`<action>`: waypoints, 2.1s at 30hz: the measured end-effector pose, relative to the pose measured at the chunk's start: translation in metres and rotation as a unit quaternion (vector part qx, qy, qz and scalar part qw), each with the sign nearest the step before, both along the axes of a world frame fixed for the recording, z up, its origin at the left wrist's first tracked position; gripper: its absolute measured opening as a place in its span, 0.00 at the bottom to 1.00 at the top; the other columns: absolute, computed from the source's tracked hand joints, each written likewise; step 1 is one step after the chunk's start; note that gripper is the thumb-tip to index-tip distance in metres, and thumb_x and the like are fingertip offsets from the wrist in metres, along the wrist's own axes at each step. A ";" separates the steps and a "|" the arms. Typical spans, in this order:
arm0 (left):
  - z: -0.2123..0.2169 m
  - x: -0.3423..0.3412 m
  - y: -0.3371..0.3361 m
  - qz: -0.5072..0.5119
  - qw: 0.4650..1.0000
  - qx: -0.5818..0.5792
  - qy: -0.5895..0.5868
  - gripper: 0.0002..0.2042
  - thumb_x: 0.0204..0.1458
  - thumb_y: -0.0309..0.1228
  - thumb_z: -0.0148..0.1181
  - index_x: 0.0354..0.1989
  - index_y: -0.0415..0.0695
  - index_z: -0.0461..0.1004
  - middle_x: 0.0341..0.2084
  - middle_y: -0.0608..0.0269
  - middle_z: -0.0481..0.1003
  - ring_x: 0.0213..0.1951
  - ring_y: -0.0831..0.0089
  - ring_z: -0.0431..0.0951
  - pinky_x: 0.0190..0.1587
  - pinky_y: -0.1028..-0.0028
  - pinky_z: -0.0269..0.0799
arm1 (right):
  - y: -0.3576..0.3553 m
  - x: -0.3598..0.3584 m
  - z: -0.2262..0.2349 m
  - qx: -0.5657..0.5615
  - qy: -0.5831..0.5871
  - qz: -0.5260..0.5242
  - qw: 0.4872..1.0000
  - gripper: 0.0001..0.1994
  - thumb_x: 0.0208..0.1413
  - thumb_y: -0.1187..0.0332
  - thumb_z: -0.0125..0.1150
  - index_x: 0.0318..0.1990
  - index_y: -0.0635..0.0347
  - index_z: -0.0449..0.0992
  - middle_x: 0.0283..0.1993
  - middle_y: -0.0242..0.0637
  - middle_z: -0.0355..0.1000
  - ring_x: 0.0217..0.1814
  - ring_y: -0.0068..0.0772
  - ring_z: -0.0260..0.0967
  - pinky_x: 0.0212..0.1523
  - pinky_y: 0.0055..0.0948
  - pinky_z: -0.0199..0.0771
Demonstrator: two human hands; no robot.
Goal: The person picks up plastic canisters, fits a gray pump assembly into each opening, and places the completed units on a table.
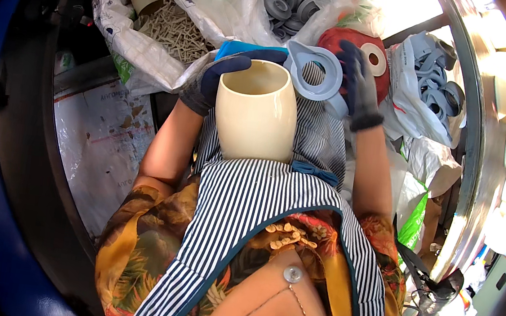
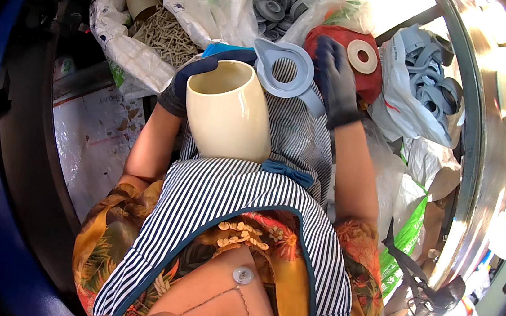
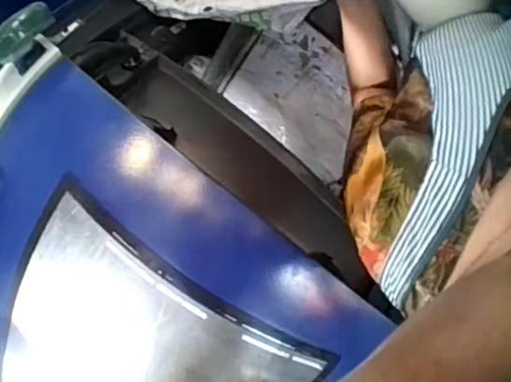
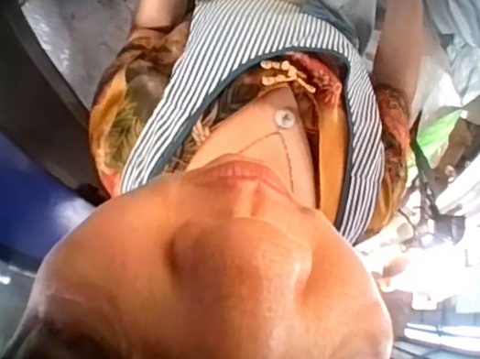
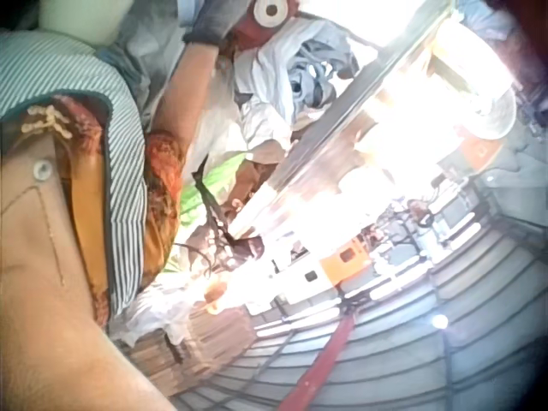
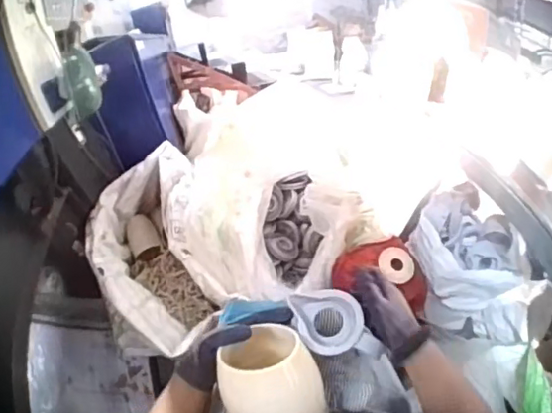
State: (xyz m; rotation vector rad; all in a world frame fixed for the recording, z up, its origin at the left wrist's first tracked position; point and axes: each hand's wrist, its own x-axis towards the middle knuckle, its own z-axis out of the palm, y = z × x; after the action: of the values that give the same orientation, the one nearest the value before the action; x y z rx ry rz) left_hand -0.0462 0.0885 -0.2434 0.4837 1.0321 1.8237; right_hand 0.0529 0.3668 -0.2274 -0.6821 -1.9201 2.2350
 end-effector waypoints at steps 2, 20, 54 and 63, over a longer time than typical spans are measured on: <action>0.006 0.001 0.005 0.004 1.000 0.010 -0.002 0.33 0.54 0.45 0.51 0.62 0.31 0.61 0.56 0.49 0.70 0.56 0.65 0.72 0.61 0.69 0.62 | -0.009 0.037 0.000 0.197 0.054 0.011 0.979 0.19 0.63 0.67 0.51 0.60 0.65 0.66 0.57 0.42 0.69 0.57 0.33 0.68 0.58 0.32 0.67; 0.001 0.008 -0.002 0.146 0.887 -0.090 0.429 0.16 0.56 0.30 0.55 0.52 0.41 0.72 0.46 0.56 0.75 0.49 0.67 0.75 0.53 0.69 0.69 | -0.060 0.101 -0.043 0.538 0.036 0.031 0.841 0.39 0.43 0.63 0.69 0.64 0.66 0.60 0.56 0.55 0.68 0.54 0.52 0.70 0.53 0.42 0.69; -0.029 -0.007 0.025 0.075 0.996 -0.048 0.015 0.26 0.64 0.44 0.46 0.64 0.37 0.59 0.57 0.50 0.68 0.56 0.67 0.72 0.58 0.67 0.68 | -0.020 -0.002 0.017 0.074 -0.044 0.040 0.996 0.11 0.64 0.65 0.52 0.49 0.59 0.74 0.32 0.22 0.68 0.23 0.08 0.58 0.21 0.11 0.57; 0.007 -0.011 0.025 0.064 0.864 -0.039 0.497 0.27 0.55 0.31 0.53 0.66 0.61 0.61 0.55 0.38 0.67 0.55 0.46 0.71 0.54 0.59 0.71 | -0.035 0.000 0.006 0.298 0.053 0.023 0.953 0.12 0.64 0.63 0.54 0.48 0.60 0.74 0.30 0.27 0.71 0.21 0.10 0.61 0.20 0.16 0.60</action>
State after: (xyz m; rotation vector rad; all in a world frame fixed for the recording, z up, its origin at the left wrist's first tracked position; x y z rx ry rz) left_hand -0.0576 0.1132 -0.2367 1.4176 1.8363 1.5989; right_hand 0.0528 0.3317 -0.2213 -0.4155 -2.3864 1.5232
